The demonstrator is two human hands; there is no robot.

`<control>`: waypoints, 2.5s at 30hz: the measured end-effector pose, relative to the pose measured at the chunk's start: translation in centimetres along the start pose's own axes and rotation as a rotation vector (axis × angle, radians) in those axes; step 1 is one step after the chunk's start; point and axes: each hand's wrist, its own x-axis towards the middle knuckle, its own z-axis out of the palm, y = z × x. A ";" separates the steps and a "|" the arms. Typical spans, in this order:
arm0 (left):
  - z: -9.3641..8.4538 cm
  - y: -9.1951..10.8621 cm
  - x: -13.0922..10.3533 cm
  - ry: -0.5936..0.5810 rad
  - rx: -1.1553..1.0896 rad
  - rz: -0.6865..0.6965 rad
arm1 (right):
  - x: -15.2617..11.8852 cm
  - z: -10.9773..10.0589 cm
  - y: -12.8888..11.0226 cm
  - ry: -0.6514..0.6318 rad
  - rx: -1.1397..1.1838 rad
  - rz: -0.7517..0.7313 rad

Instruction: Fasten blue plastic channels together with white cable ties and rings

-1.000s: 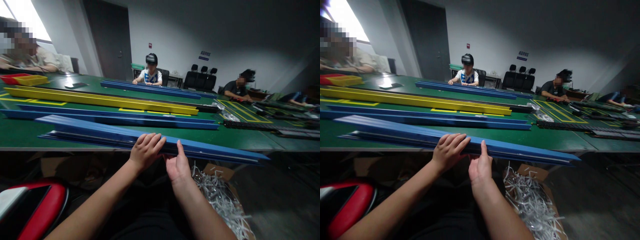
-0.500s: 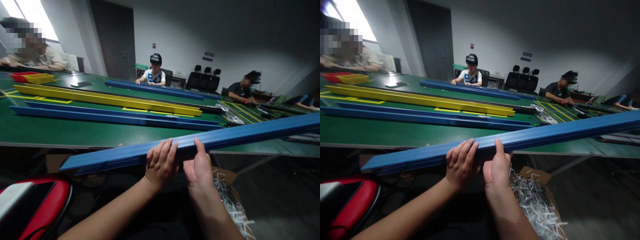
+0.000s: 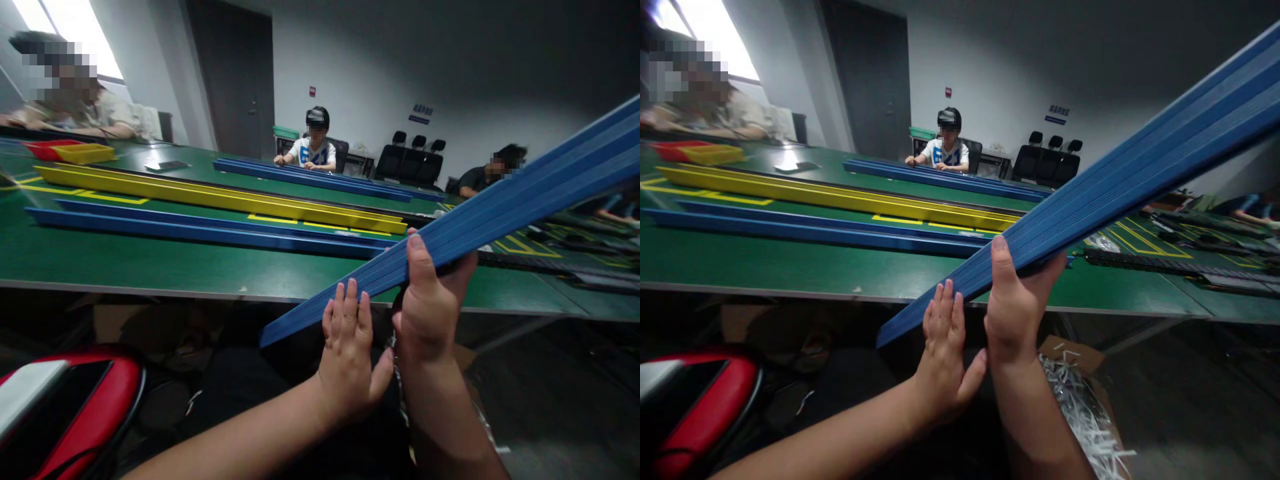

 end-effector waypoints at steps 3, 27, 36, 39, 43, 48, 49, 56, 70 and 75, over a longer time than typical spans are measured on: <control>-0.5 0.2 0.3 -0.001 -0.105 -0.010 | 0.5 1.0 -1.6 -0.109 -0.080 -0.094; -6.3 -6.2 6.7 0.298 -0.075 0.313 | 5.5 2.7 0.0 -0.724 -1.137 -0.595; -8.3 -17.3 10.6 0.174 0.380 0.108 | 3.3 1.9 3.2 -1.070 -1.422 -0.587; -7.1 -18.6 9.3 0.023 0.352 0.159 | 3.1 1.5 4.3 -1.153 -1.414 -0.557; -6.2 -18.8 8.1 -0.046 0.363 0.144 | 3.4 0.7 5.9 -1.246 -1.372 -0.513; -6.2 -18.3 7.8 -0.202 0.384 0.123 | 4.0 -0.3 8.3 -1.288 -1.316 -0.482; -6.1 -18.3 7.7 -0.234 0.388 0.121 | 4.1 -0.5 8.8 -1.300 -1.301 -0.477; -4.5 -18.1 6.9 -0.301 0.439 0.076 | 5.3 -1.5 12.4 -1.383 -1.144 -0.455; -2.4 -18.8 8.0 -0.447 0.494 0.029 | 4.7 -2.7 15.7 -1.212 -1.233 -0.392; -2.5 -17.9 7.3 -0.391 0.503 0.007 | 3.0 -2.3 15.6 -1.025 -1.350 -0.414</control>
